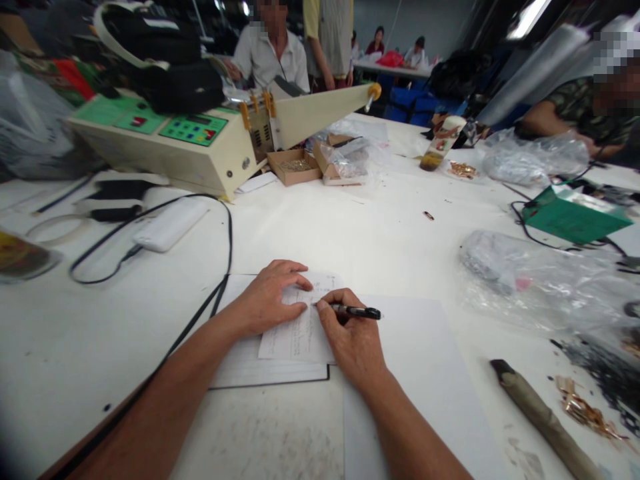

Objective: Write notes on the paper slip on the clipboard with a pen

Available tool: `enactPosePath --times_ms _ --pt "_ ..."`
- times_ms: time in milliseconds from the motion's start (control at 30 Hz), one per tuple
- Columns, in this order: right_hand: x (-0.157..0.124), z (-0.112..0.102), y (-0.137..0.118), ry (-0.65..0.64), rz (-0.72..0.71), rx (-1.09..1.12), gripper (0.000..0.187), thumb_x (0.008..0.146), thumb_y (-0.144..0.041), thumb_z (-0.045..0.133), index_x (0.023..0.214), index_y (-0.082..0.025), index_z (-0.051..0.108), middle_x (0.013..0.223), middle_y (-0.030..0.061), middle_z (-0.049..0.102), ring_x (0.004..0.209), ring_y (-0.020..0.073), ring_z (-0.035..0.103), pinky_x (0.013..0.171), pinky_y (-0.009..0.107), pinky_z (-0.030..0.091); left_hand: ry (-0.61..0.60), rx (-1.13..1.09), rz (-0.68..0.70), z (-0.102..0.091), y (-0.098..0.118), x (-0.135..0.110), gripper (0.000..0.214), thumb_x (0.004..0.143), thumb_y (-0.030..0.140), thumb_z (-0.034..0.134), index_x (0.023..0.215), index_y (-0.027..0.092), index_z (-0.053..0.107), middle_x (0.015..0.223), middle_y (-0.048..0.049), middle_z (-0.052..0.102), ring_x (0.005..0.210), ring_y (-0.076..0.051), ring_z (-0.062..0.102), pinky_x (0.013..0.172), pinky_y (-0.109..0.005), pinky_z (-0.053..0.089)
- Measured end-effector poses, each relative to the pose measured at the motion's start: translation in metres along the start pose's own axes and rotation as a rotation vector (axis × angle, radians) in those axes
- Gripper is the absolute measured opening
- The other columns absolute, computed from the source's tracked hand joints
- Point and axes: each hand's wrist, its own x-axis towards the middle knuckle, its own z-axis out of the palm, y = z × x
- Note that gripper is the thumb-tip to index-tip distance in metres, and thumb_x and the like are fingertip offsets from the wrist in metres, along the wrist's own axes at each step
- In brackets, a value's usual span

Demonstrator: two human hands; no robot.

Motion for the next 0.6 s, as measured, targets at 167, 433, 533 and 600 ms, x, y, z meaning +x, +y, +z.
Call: enactPosePath --times_ms 167,433,533,600 --pt "0.0015 0.0004 0.0005 0.001 -0.007 -0.012 0.026 0.096 -0.048 0.062 0.089 -0.023 0.063 0.059 -0.0049 0.053 0.055 0.0140 0.048 0.051 0.026 0.036 0.003 0.003 0.006 0.0004 -0.0006 0.0000 0.028 0.074 0.019 0.078 0.101 0.025 0.076 0.134 -0.0056 0.066 0.131 -0.031 0.052 0.115 -0.048 0.042" --pt "0.0012 -0.0010 -0.0013 0.004 -0.009 -0.015 0.026 0.096 -0.047 0.062 0.088 -0.022 0.064 0.059 -0.0042 0.054 0.055 0.0146 0.049 0.052 0.027 0.037 0.011 0.001 0.015 0.0006 -0.0014 -0.0003 0.027 0.074 0.020 0.078 0.100 0.026 0.076 0.133 -0.0057 0.066 0.131 -0.032 0.053 0.115 -0.050 0.043" --pt "0.0012 -0.0007 -0.0021 0.001 -0.003 -0.015 0.026 0.096 -0.047 0.062 0.088 -0.022 0.064 0.059 -0.0044 0.054 0.055 0.0143 0.048 0.052 0.026 0.036 0.010 0.000 0.013 0.0002 -0.0009 -0.0003 0.027 0.074 0.019 0.078 0.100 0.025 0.076 0.133 -0.0058 0.066 0.131 -0.032 0.053 0.114 -0.050 0.043" --pt "0.0013 -0.0005 -0.0020 -0.003 0.001 -0.009 0.026 0.096 -0.047 0.062 0.088 -0.022 0.063 0.058 -0.0046 0.053 0.054 0.0140 0.047 0.052 0.026 0.036 0.007 -0.004 0.011 0.0003 -0.0009 -0.0002 0.027 0.074 0.019 0.078 0.101 0.025 0.076 0.133 -0.0060 0.066 0.131 -0.032 0.053 0.114 -0.050 0.043"
